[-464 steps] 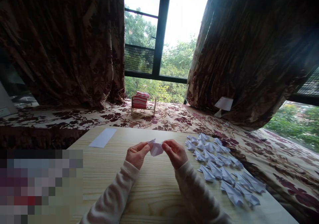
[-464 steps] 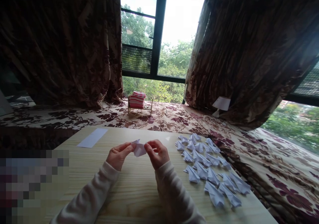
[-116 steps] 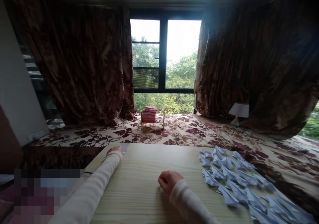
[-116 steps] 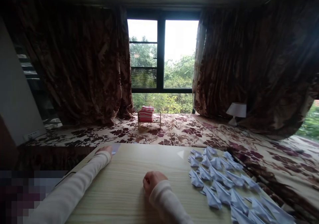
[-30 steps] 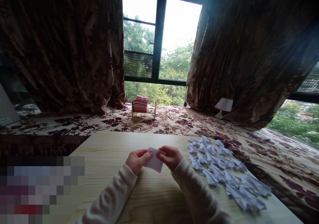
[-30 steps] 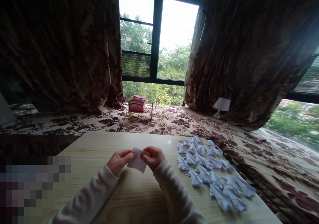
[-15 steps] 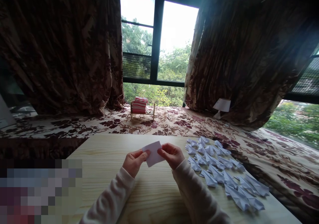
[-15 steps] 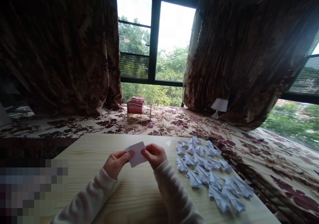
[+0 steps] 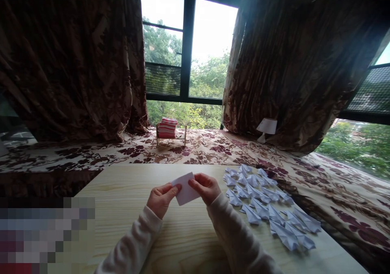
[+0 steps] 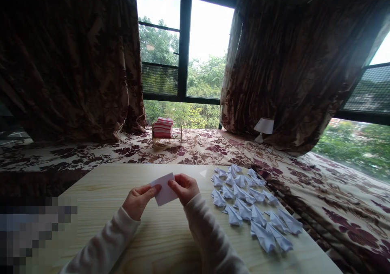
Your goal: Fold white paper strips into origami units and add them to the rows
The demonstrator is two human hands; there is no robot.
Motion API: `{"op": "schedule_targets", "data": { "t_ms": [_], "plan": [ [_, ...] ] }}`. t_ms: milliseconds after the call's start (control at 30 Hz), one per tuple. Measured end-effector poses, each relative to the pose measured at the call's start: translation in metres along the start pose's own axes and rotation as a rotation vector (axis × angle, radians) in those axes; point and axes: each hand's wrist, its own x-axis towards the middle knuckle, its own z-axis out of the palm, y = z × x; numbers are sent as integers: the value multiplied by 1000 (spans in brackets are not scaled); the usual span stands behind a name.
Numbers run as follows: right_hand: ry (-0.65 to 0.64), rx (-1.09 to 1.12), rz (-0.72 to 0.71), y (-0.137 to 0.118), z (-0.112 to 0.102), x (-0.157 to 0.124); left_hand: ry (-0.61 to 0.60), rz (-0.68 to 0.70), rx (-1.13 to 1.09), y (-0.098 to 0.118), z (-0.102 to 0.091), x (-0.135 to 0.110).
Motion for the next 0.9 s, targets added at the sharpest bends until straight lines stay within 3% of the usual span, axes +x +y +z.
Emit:
{"op": "schedule_targets", "data": {
  "t_ms": [333,700,900],
  "plan": [
    [28,-69,-14,-1,1,-1,-125,-50,18,-7,-3,3],
    [56,-315,-153,3,1,-2,10,18,141,0,-5,2],
    [37,-345,-153,5,-1,-2,13,49,164,-2,-12,7]
  ]
}}
